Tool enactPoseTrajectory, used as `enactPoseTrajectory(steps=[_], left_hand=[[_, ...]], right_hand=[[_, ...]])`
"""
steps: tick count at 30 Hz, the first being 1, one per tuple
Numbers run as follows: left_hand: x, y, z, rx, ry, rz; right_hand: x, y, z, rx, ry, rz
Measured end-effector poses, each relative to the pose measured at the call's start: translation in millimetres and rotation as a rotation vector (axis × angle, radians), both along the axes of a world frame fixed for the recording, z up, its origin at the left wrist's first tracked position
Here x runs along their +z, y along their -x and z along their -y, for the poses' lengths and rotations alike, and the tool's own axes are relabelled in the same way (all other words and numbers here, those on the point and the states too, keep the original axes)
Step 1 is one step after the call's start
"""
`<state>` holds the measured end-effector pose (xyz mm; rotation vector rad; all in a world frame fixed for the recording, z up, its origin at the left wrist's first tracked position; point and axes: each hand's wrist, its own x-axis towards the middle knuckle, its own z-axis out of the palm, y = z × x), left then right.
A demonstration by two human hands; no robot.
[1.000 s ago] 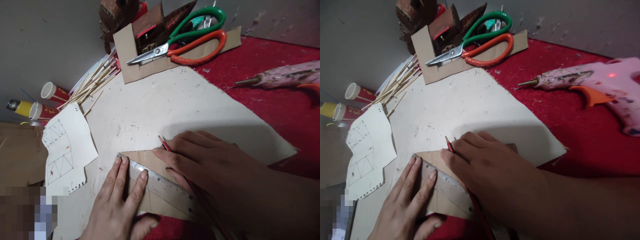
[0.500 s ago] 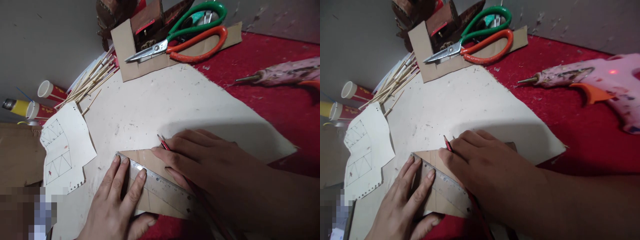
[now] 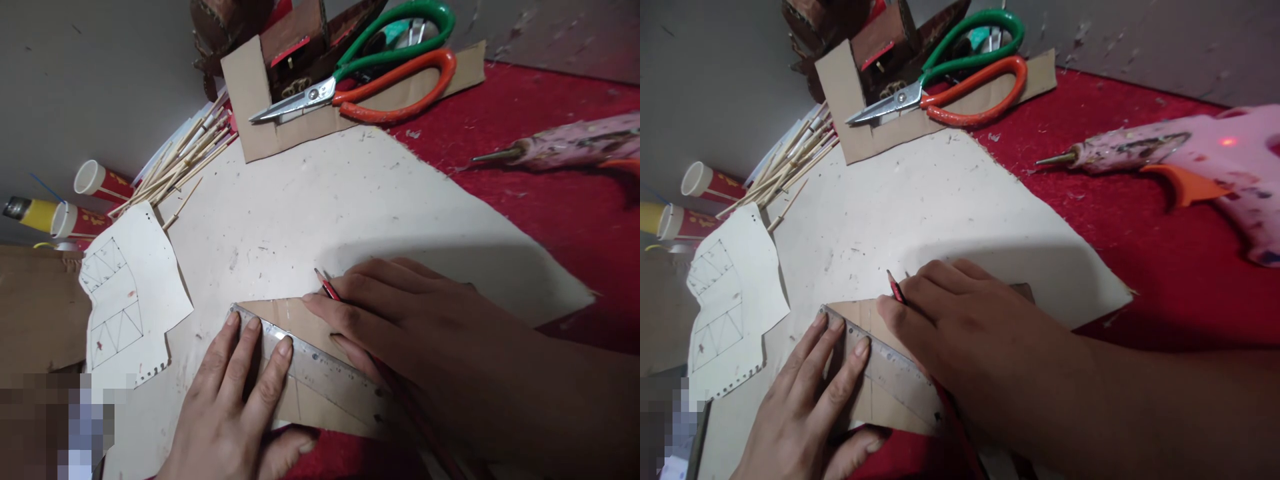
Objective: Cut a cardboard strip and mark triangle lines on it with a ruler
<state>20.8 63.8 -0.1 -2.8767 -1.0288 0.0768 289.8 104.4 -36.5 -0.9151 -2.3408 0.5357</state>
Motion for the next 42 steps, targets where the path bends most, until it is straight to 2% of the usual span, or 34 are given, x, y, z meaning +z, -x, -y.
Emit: enactPoseTrajectory(steps=[32, 42], left_hand=[[3.2, -4.6, -2.5, -0.006, -0.045, -0.025], [1.8, -3.2, -1.3, 0.009, -0.048, -0.028]], right_hand=[[-5.6, 0.9, 0.9, -0.027, -0.083, -0.018], [-2.9, 1.1, 0.9, -0.028, -0.061, 0.014]])
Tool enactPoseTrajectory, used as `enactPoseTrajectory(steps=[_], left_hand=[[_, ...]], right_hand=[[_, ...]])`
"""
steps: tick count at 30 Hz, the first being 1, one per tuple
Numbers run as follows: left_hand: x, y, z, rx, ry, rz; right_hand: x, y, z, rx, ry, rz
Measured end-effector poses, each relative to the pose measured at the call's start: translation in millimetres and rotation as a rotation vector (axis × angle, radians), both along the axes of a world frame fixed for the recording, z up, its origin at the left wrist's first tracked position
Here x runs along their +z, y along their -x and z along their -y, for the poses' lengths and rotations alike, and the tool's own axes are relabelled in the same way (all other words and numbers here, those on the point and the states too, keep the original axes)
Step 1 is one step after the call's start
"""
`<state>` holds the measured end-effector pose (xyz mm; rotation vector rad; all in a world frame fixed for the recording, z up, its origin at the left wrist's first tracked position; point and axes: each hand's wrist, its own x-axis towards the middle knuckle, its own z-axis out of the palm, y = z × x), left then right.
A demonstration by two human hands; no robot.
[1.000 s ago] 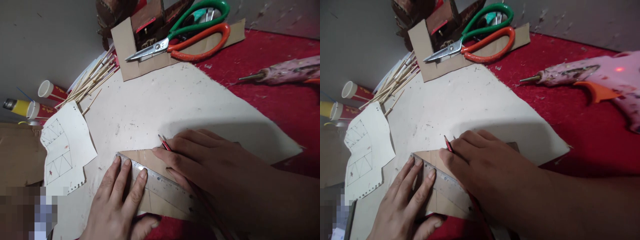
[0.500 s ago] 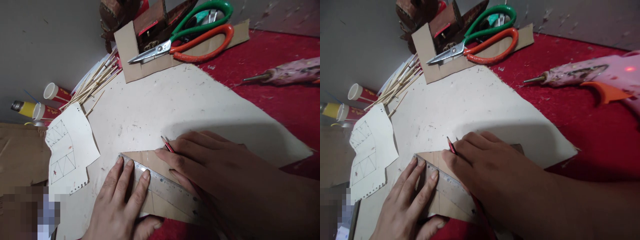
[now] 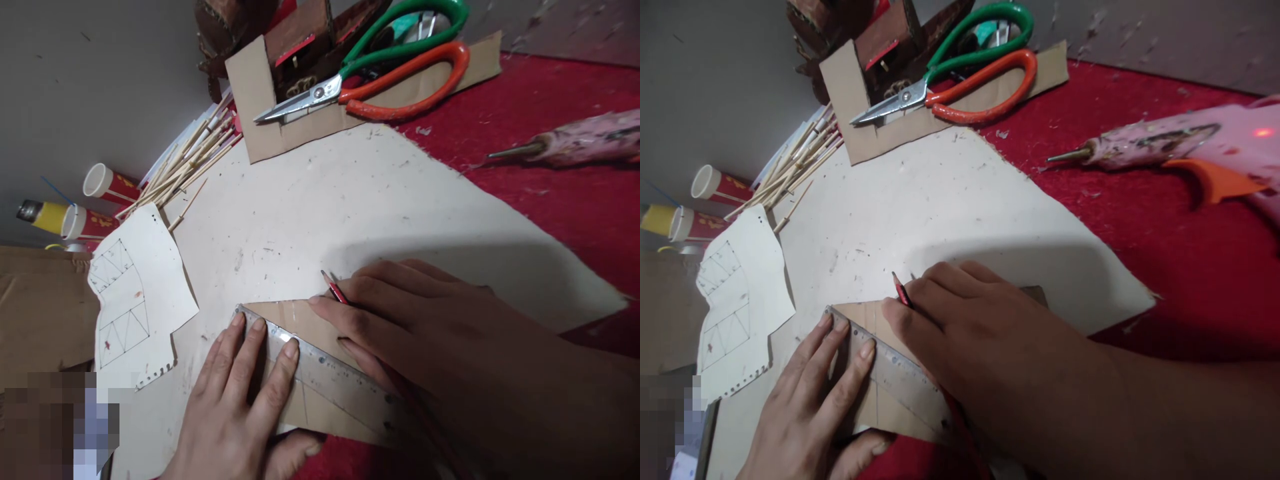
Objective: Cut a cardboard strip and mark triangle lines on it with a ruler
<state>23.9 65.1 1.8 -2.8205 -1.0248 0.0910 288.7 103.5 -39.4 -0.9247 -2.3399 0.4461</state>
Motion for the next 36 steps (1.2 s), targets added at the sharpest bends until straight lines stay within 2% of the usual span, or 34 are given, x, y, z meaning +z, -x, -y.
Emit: enactPoseTrajectory(steps=[12, 17, 21, 30, 36], left_hand=[[-0.1, 0.4, 1.4, -0.004, 0.003, -0.008], [-0.5, -0.4, 2.7, 0.013, -0.008, 0.006], [-1.6, 0.3, 4.3, 0.027, -0.006, 0.024], [-2.5, -1.1, 4.8, 0.034, 0.015, 0.054], [-1.4, -0.6, 4.9, 0.027, 0.021, 0.053]], right_hand=[[0.8, 0.0, 0.3, 0.009, 0.005, 0.006], [0.0, 0.2, 0.5, -0.009, -0.017, 0.076], [0.5, 2.1, 0.0, -0.023, -0.051, 0.034], [6.5, 4.5, 6.1, -0.053, -0.024, 0.048], [3.3, 4.7, 7.0, -0.057, -0.029, 0.032]])
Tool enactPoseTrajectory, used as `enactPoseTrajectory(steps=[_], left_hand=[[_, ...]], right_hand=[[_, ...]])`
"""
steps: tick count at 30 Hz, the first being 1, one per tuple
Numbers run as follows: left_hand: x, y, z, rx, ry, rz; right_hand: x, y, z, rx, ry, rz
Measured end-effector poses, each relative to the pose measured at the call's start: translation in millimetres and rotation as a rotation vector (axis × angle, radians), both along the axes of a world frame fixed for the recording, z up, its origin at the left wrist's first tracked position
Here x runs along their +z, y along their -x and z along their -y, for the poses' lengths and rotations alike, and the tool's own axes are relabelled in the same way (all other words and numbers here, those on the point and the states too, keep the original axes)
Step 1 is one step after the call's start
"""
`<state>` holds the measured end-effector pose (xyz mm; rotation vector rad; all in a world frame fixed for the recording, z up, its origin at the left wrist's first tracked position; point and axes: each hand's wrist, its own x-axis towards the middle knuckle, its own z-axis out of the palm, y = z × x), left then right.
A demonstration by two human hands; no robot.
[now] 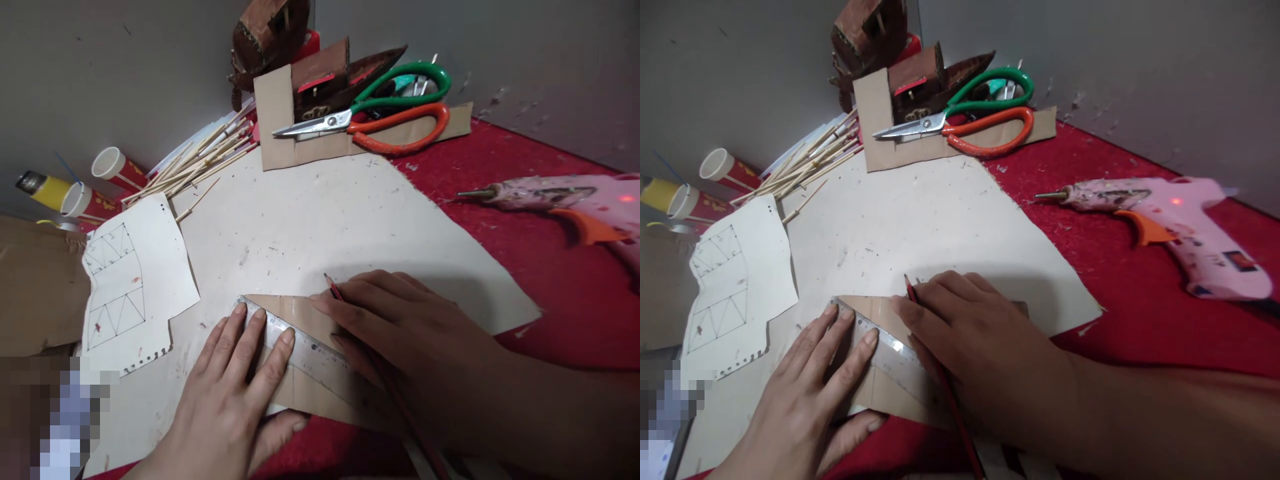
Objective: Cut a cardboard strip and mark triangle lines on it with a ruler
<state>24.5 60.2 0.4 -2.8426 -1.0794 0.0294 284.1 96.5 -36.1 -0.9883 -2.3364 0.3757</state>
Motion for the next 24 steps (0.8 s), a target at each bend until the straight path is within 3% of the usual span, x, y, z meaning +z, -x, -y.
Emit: enactPoseTrajectory(steps=[24], left_hand=[[1.5, 0.0, -2.1, -0.009, -0.015, -0.001]], right_hand=[[-1.7, -2.5, 0.2, 0.020, 0.010, -0.055]])
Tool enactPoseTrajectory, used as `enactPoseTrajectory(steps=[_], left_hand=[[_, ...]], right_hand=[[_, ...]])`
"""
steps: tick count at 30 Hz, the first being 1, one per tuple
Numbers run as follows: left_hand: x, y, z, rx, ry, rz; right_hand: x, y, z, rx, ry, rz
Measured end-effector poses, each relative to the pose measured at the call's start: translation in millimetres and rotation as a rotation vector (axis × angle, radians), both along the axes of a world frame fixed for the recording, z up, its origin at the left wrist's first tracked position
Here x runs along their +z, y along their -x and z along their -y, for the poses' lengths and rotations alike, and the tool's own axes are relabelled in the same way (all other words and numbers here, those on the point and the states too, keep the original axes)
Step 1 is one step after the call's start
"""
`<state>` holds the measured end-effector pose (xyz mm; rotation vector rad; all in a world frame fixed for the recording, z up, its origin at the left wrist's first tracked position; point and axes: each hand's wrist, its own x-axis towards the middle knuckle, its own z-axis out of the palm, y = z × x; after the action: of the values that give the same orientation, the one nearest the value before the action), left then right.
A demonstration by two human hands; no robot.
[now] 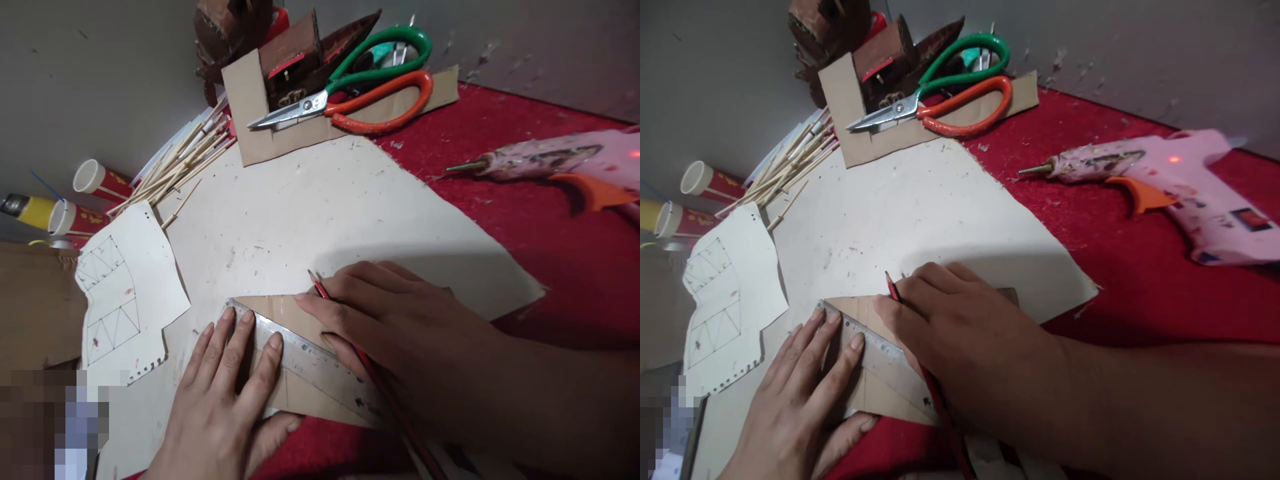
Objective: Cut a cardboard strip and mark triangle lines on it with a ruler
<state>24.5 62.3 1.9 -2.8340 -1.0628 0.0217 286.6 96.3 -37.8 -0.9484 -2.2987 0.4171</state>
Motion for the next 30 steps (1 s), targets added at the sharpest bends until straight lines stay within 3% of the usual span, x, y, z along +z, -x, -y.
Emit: enactPoseTrajectory(steps=[8, 30], left_hand=[[1.4, -1.6, -1.0, -0.031, 0.081, 0.054], [3.6, -3.4, 1.3, -0.010, 0.073, -0.002]], right_hand=[[-1.3, -0.9, -0.9, 0.002, -0.007, -0.014], [2.0, -1.0, -0.3, 0.026, 0.047, 0.030]])
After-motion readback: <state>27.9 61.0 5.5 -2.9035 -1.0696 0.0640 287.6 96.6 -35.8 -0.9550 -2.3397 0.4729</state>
